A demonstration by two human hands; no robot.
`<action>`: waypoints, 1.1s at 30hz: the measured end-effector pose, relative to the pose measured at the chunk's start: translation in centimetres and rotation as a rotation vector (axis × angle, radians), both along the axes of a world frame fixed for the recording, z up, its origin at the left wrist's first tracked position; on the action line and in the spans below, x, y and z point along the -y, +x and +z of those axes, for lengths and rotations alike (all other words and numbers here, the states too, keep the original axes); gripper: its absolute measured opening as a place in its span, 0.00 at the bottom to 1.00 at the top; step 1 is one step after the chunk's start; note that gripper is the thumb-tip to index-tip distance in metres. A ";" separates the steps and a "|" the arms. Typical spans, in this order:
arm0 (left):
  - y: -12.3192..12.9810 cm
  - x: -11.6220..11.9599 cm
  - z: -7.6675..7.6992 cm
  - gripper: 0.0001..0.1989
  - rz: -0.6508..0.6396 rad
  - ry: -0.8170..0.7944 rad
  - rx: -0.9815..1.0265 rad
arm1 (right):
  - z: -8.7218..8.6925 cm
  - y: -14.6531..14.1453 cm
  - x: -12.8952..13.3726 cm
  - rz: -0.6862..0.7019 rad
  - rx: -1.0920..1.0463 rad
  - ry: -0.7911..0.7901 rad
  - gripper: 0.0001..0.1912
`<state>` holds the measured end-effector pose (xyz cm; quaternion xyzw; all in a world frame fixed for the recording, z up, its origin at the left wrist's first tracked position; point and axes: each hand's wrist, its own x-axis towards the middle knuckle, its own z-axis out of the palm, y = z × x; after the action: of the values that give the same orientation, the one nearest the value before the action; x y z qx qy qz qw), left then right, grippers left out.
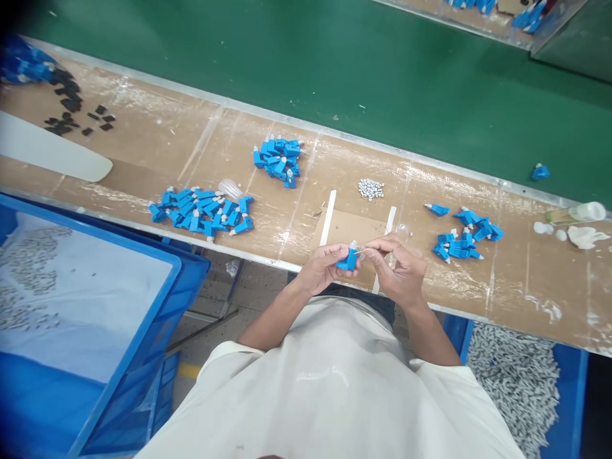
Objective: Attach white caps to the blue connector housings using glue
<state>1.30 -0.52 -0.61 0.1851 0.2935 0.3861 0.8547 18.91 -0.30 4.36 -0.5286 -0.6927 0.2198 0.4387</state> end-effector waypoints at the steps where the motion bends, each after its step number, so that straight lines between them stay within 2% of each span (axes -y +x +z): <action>1: 0.0 0.0 0.0 0.26 -0.002 -0.002 0.001 | 0.0 0.0 0.0 0.011 -0.001 0.021 0.08; 6: -0.1 0.0 -0.1 0.26 -0.011 0.004 0.017 | 0.0 -0.1 -0.3 0.054 -0.040 0.148 0.04; 14: -0.2 0.0 -0.3 0.25 -0.006 -0.002 0.041 | 0.1 -0.6 -0.3 0.111 -0.054 0.126 0.05; 16: -0.5 0.0 -0.5 0.24 0.004 -0.004 0.052 | 0.2 -0.2 -0.3 0.074 -0.083 0.110 0.05; 21: -2.2 -0.3 -1.5 0.20 0.081 -0.047 0.055 | 0.0 2.2 -0.3 -0.131 -0.172 0.067 0.05; 23: -3.0 -0.6 -1.9 0.16 0.127 -0.096 0.050 | -0.5 2.7 -0.3 -0.127 -0.133 -0.017 0.07; 27: -4.1 -1.3 -2.6 0.08 0.186 -0.204 0.060 | -2.5 2.2 -0.3 -0.004 0.013 -0.137 0.11; 30: -4.3 -1.4 -2.8 0.06 0.194 -0.230 0.077 | -3.9 1.6 -0.4 0.078 0.113 -0.195 0.13; 33: -4.3 -1.3 -3.1 0.06 0.192 -0.211 0.089 | -4.5 2.3 -1.4 0.087 0.192 -0.208 0.17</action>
<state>-3.00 0.79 -3.71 0.0478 0.3105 0.4411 0.8407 21.16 1.07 -0.14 -0.5593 -0.7272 0.2577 0.3032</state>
